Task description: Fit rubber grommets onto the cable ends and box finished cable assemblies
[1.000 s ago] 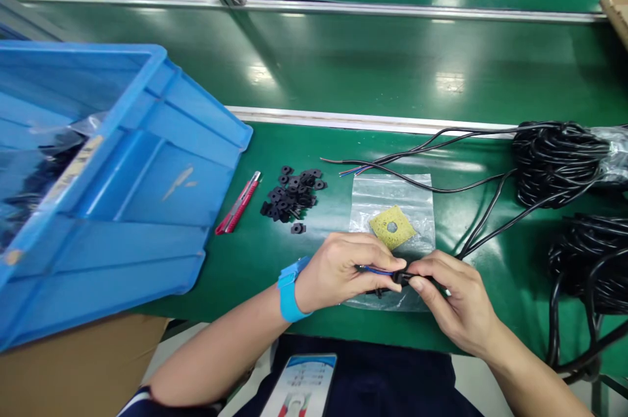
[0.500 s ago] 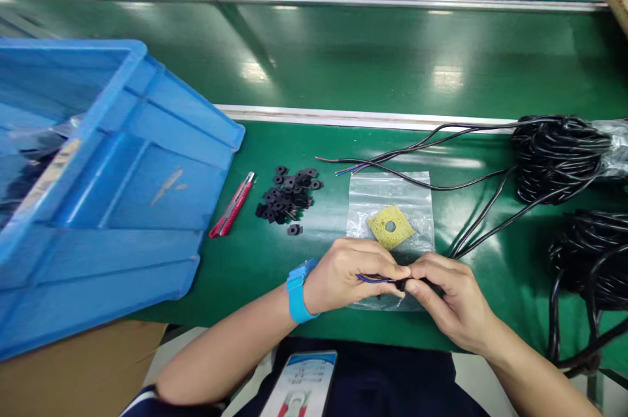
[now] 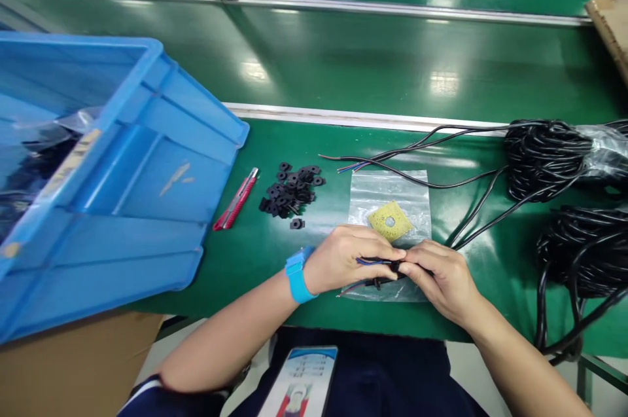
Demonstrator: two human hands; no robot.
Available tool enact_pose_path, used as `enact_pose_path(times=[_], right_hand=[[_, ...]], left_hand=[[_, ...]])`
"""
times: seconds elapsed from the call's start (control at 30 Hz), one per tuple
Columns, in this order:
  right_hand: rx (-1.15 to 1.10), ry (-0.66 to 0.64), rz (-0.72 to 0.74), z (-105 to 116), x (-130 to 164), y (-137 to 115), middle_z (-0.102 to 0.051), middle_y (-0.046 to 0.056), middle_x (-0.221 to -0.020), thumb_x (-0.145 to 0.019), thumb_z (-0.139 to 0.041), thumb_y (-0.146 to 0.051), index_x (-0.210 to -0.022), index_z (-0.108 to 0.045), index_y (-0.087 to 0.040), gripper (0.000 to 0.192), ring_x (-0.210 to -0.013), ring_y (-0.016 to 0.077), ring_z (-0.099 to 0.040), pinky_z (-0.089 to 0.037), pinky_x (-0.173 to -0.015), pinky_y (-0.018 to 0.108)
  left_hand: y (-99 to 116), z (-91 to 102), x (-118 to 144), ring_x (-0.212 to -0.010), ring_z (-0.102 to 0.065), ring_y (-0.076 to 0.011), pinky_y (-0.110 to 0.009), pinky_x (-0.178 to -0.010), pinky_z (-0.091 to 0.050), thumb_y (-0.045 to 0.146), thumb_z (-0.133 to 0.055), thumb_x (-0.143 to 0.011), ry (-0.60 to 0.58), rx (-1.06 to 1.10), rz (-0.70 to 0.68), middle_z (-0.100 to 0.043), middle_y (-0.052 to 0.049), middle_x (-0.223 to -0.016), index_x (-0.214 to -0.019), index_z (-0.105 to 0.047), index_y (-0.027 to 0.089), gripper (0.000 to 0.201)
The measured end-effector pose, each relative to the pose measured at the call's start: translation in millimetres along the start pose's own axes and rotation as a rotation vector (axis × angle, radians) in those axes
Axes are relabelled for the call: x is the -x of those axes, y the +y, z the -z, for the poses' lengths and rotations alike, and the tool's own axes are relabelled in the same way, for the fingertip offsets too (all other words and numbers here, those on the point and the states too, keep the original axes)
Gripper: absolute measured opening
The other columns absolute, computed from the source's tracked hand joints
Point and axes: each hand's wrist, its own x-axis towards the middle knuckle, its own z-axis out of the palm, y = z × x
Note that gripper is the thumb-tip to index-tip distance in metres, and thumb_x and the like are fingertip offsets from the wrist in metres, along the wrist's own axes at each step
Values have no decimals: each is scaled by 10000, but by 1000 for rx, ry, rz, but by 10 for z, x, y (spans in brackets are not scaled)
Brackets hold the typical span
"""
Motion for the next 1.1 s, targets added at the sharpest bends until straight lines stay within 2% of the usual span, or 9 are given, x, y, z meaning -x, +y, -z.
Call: enact_pose_path(times=[0.1,0.17,0.23,0.37,0.5,0.6,0.8,0.97,1.1], right_hand=[[73,3,37,4,7,6,-718,31,-874,-973,-641,-207,-1040,-694,-166,95,-779,112,-659,-533,-746,220],[86,-77,36,36,28,6,-723,37,-910,-978,-632,-206,-1082,-695,-174,126,-819,123,-665,-540,-767,241],[125,-218,42,97,55,-6,-720,33,-950,-977,-634,-225,-1104,-712,-222,149,-879,148,-664,-545,-809,287],[284,-436,48,275,74,-60,-680,49,-1200,-948,-670,-283,-1223,-692,-315,278,-1122,225,-628,-537,-939,395],[442,-204,13,398,-69,-36,-703,53,-1126,-991,-601,-295,-1180,-699,-260,215,-1031,199,-646,-539,-878,347],[673,-13,33,377,-356,116,-726,65,-1012,-991,-602,-334,-1073,-733,-197,206,-937,218,-649,-531,-869,368],[829,-12,-30,55,-1246,534,-720,128,-1018,-975,-608,-316,-1116,-742,-137,264,-952,272,-605,-505,-919,432],[711,-40,-68,-133,-1611,566,-683,147,-1080,-923,-608,-176,-976,-718,-144,126,-1039,281,-578,-484,-928,444],[223,49,-130,25,-1246,291,-710,88,-1065,-951,-584,-212,-1114,-649,-168,181,-963,194,-671,-550,-883,358]], left_hand=[[34,255,94,-934,-755,-217,-306,-886,-602,516,-883,-681,-14,-57,25,-793,-70,-1083,-1381,-646,272,779],[62,465,232,-934,-747,-231,-315,-887,-597,619,-874,-606,110,-58,60,-788,-80,-1087,-1435,-597,273,940],[96,664,401,-919,-741,-226,-310,-871,-589,659,-810,-683,301,-73,97,-788,-90,-1052,-1415,-616,246,863],[136,924,639,-861,-713,-172,-286,-842,-555,432,-660,-959,604,-417,254,-778,-64,-977,-1222,-730,206,353],[19,966,616,-909,-686,-192,-352,-947,-514,328,-613,-995,414,-846,282,-756,-59,-962,-1055,-779,184,228],[-140,924,463,-909,-644,-235,-392,-858,-494,345,-574,-1011,278,-1081,316,-731,-72,-971,-1102,-775,194,269],[-343,903,78,-1000,-573,-316,-414,-744,-406,314,-721,-908,78,-1260,529,-695,-102,-1041,-1061,-788,210,197],[-344,910,17,-1008,-570,-301,-403,-755,-403,235,-738,-886,50,-1215,522,-706,-86,-1046,-956,-761,200,82],[-329,826,142,-859,-616,-245,-376,-759,-444,192,-665,-934,15,-1158,352,-718,-67,-869,-880,-699,172,67]])
